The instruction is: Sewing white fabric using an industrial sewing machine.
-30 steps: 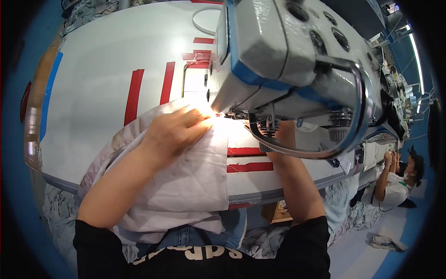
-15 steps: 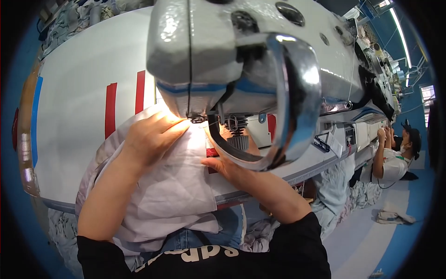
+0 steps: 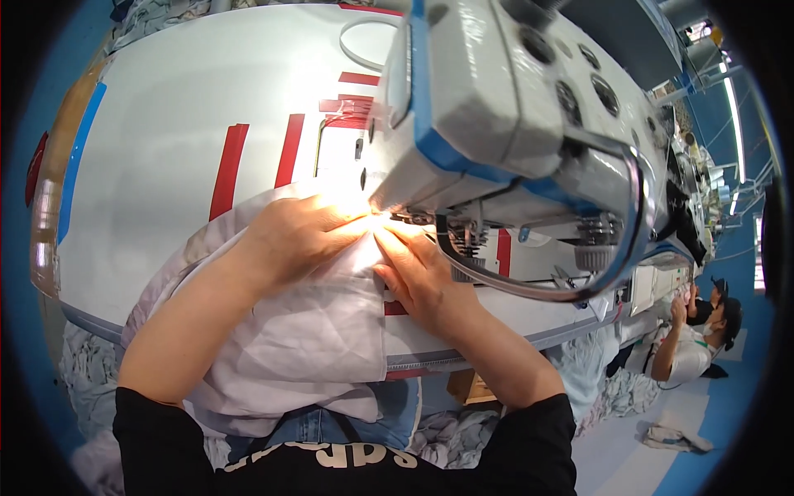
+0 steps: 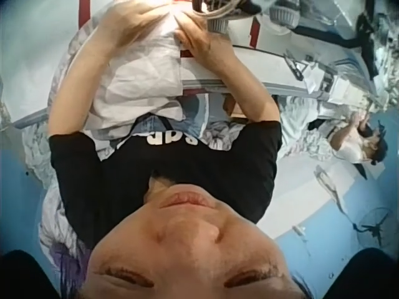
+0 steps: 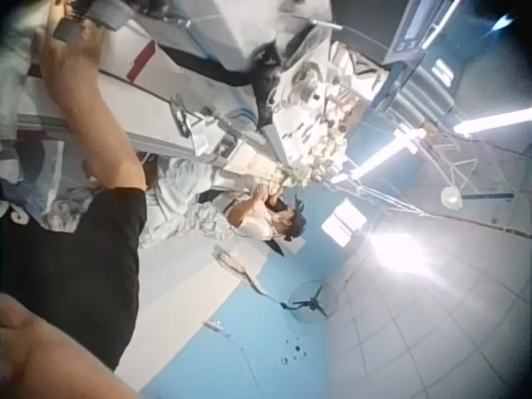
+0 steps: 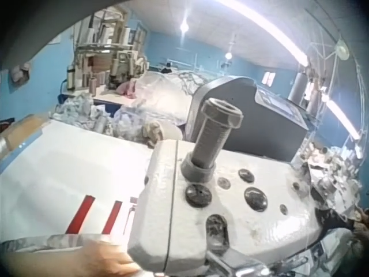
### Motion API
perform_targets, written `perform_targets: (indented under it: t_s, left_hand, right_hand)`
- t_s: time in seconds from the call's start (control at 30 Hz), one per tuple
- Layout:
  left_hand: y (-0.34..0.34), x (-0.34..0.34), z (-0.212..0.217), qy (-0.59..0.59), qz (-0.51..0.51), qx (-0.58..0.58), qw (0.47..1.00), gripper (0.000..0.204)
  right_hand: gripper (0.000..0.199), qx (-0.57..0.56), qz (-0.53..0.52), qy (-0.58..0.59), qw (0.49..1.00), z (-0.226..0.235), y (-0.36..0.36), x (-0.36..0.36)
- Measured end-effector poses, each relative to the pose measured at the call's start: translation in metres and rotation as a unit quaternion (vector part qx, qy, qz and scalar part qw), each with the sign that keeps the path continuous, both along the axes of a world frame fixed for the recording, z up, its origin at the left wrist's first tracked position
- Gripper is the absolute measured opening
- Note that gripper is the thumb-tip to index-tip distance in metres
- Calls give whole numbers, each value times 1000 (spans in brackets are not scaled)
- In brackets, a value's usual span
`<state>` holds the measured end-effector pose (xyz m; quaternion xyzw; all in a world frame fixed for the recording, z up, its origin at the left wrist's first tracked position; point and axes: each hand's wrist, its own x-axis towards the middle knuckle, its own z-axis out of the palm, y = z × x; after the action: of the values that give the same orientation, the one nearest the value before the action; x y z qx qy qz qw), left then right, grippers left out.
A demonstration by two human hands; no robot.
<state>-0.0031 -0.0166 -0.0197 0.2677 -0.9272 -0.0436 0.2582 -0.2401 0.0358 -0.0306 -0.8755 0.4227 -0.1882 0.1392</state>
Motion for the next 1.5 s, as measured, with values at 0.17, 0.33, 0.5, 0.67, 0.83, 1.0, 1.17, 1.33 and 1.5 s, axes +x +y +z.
perform_targets:
  t_s: [0.17,0.33,0.5,0.67,0.83,1.0,1.17,1.33,1.5]
  left_hand:
    - [0,3,2,-24,8,35,999,26]
    - [-3,-1,0,-3,17,19,1000,22]
    - [-11,-1,-7,25,37,-50,998,17]
    - [-13,-1,-9,7,42,-41,998,13]
    - [-3,-3,-8,8,40,-22,999,14]
    - [3,2,-17,-10,20,9,1000,25]
    - [13,4,2,-35,52,19,998,26]
    - [92,15,54,14,82,19,996,51]
    - [126,36,30,-22,78,180,980,67]
  right_hand:
    - [38,71,-5,-66,995,-1,-1,0]
    - [24,128,-144,-96,977,-1,1,-13]
    - [23,100,-233,-177,951,-9,-13,-36]
    - [21,77,-250,-181,948,-9,-26,-44]
    - [20,59,-256,-182,948,-12,-24,-46]
    - [18,37,-259,-184,947,-10,-23,-52]
    - [17,0,-212,-178,961,18,35,-37]
    - [39,120,110,-156,974,-11,157,0]
    - [29,486,-157,-337,791,-52,176,16]
